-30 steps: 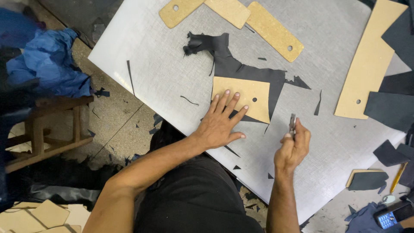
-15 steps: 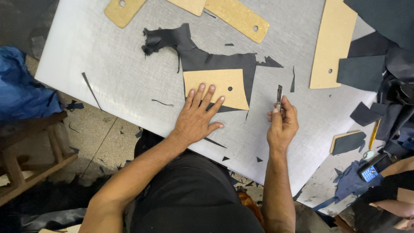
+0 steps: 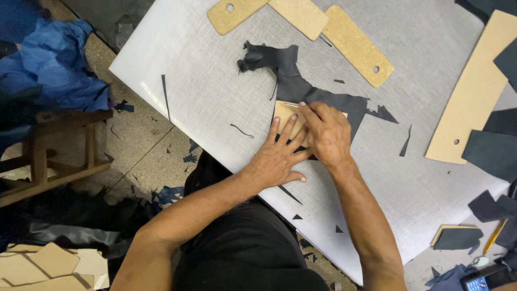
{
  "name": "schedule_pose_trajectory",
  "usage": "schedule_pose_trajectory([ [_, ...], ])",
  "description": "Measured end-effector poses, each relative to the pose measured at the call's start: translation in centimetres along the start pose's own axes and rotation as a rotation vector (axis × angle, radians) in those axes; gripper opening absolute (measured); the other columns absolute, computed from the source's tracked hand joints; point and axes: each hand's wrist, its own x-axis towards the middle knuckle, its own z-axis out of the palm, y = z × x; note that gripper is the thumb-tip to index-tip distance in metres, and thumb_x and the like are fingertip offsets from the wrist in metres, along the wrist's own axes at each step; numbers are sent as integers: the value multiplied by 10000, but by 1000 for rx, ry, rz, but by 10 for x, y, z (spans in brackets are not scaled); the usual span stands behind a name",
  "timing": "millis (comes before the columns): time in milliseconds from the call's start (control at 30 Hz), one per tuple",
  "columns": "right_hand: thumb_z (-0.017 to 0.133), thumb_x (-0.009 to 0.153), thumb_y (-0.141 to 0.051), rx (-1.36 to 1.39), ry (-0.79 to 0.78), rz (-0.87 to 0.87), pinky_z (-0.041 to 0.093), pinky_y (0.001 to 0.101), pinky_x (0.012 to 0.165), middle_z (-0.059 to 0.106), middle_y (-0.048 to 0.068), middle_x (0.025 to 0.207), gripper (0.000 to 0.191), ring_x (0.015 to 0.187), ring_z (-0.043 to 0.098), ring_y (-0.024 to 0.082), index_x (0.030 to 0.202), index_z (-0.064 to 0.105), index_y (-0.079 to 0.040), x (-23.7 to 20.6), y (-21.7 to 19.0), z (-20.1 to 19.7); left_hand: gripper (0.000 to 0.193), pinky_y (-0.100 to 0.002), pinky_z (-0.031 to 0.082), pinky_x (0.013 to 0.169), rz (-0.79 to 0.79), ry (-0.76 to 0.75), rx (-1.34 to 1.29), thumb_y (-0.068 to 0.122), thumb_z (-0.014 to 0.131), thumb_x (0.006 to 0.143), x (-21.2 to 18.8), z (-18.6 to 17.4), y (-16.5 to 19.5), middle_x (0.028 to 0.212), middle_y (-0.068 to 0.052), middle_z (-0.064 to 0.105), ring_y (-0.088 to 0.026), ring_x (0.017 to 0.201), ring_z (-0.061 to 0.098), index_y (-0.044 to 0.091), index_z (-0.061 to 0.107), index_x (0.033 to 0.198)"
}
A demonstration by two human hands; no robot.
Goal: The person uses a utility knife to cut black leather pieces following cardboard templates on a work table. They repeatedly position templates, cut around them, remove the templates, and set aside the cut leather pieces.
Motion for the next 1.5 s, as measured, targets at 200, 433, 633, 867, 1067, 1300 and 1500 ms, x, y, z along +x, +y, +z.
schedule_pose_trajectory([
  [200,753,837,-99,-132,-104,-134,490,374,769,672,53,1223,483,888,606,222,1316,707,-72,12,6,22,840,-739,52,1188,-19,5,-58,816,512,820,-2,7,-1,1635,-222,280,-489,1528,127,325,483,1500],
  [433,740,567,-100,-313,-213,-84,496,425,798,686,82,1240,746,944,637,263,1311,693,-81,-52,97,-53,828,-777,159,1119,-15,-30,-22,789,497,802,10,-8,6,1603,-209,289,-507,1467,182,352,454,1503],
  [633,685,984,35,-142,-2,283,518,336,623,661,130,1016,365,766,620,197,1344,697,-24,-113,85,-68,827,-754,346,1012,34,-220,176,789,436,842,33,-34,17,1488,-268,381,-595,1331,342,357,358,1542],
  [867,619,939,8,47,105,619,537,404,614,601,156,955,378,719,639,282,1312,675,25,-80,20,-11,915,-620,539,894,114,-318,421,831,382,858,49,-49,30,1339,-329,476,-639,1195,526,277,285,1579],
  [1067,581,889,61,-4,-21,648,538,402,541,576,201,960,444,644,627,303,1328,643,85,-124,-13,-15,873,-522,616,813,121,-293,450,785,395,891,50,-48,30,1323,-330,487,-615,1139,550,275,296,1592],
  [1300,522,959,145,-338,-440,468,493,327,416,650,169,938,451,531,583,203,1295,704,-92,-164,1,-96,781,-483,634,727,156,-250,468,705,435,906,54,-45,28,1308,-326,513,-595,1105,590,258,353,1542],
  [1500,618,946,16,-504,-399,220,546,377,664,648,118,959,378,771,616,216,1305,713,-54,-72,21,-110,445,-355,607,750,339,-135,513,258,623,963,56,-43,-7,1109,-174,664,-307,928,691,117,652,1385],
])
